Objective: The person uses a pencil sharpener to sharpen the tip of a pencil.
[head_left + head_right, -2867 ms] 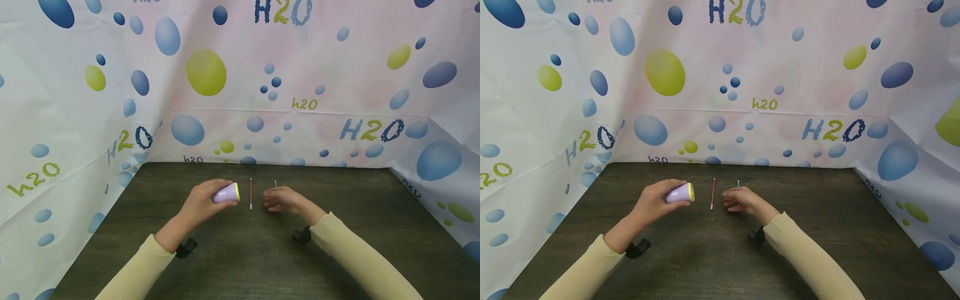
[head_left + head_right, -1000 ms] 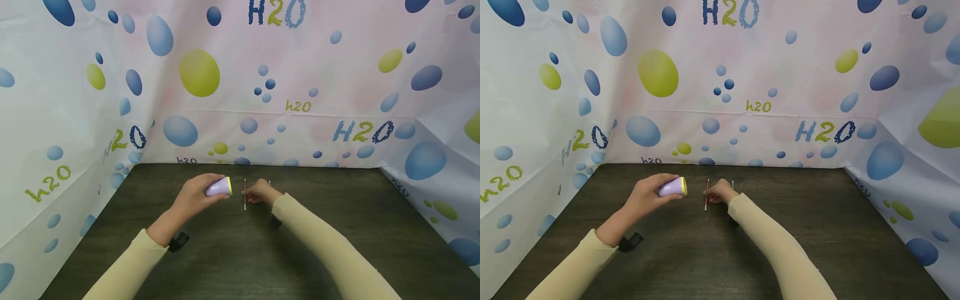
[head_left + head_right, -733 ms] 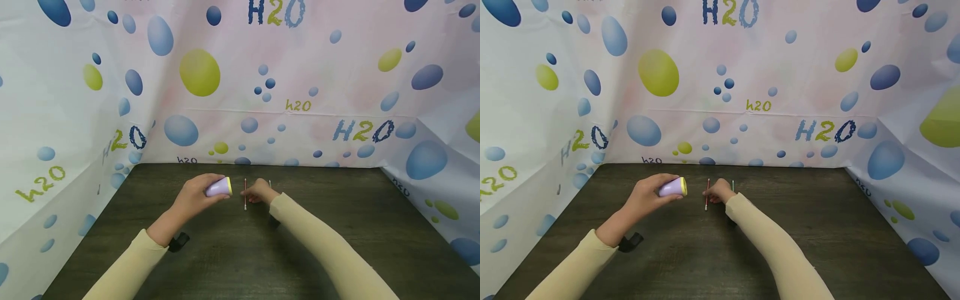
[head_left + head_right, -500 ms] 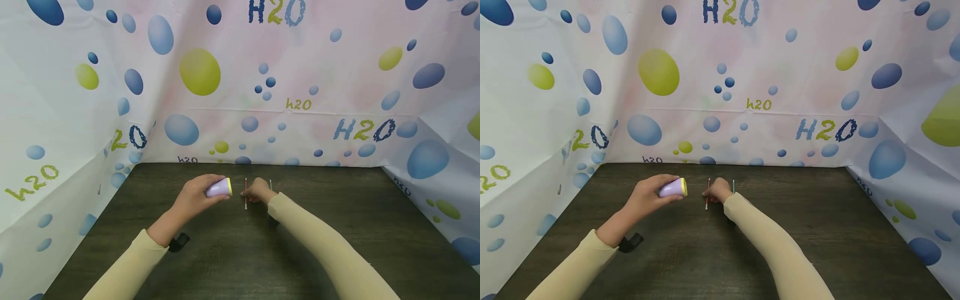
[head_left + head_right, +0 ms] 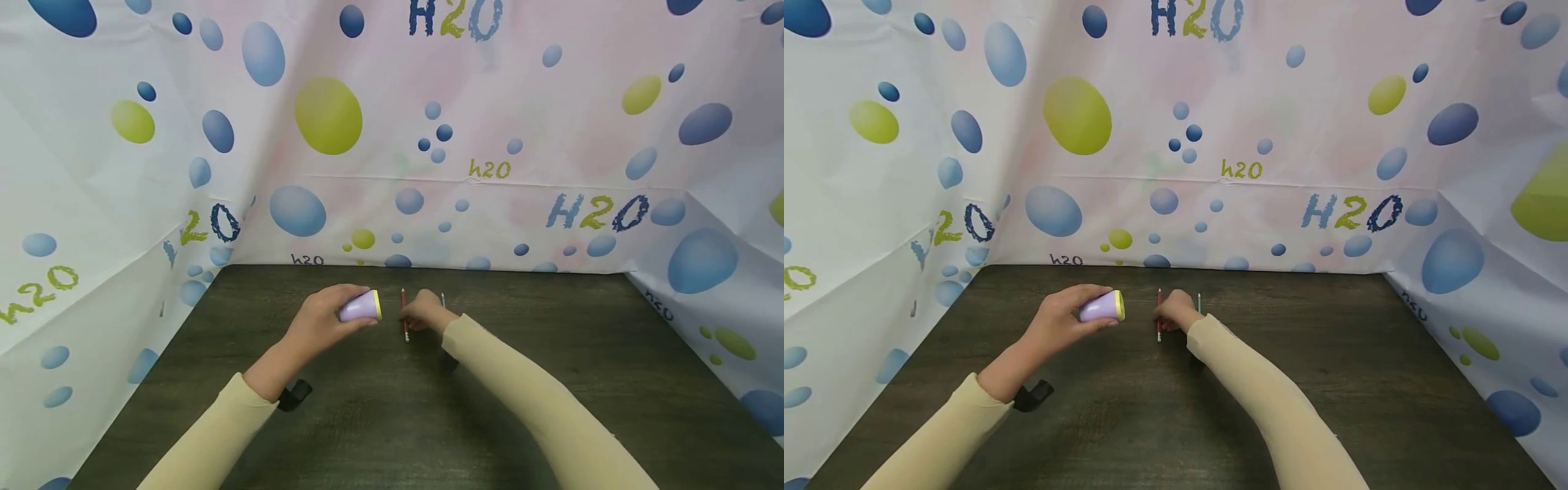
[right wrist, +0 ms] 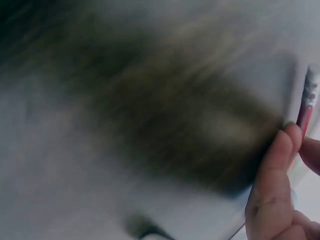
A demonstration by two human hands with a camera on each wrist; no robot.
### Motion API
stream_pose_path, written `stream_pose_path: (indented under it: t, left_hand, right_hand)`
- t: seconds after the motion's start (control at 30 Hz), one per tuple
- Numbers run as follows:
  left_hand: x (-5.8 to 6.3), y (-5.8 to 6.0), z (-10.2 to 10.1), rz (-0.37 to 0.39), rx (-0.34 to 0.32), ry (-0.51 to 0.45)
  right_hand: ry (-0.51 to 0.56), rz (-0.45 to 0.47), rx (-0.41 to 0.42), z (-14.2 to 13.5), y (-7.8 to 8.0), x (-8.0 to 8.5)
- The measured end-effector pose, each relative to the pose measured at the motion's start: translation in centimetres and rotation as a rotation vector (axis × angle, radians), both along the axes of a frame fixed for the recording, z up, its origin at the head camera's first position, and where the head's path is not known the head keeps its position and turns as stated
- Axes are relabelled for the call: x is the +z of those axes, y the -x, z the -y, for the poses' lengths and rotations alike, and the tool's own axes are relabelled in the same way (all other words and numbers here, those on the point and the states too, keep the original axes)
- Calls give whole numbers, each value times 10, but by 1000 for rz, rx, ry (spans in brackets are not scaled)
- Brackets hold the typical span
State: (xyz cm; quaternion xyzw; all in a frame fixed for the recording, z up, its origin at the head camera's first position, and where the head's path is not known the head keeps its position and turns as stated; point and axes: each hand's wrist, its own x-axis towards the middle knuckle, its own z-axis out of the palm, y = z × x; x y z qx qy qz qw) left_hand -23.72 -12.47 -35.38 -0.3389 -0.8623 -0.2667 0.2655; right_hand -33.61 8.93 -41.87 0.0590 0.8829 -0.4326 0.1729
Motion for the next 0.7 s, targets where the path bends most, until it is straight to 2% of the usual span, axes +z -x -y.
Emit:
stream_pose_path:
  t: [0.2,0.47,0.7]
  left_hand:
    - [-1,2,4,33,21,8]
    - [-1,4,7,62,37,10]
    - [-3,5,6,74,41,3]
  right_hand:
    - [142,104,-12,-9,2,3]
    - [176,162,10,-14,7,7]
    - [251,179,57,-18,1,20]
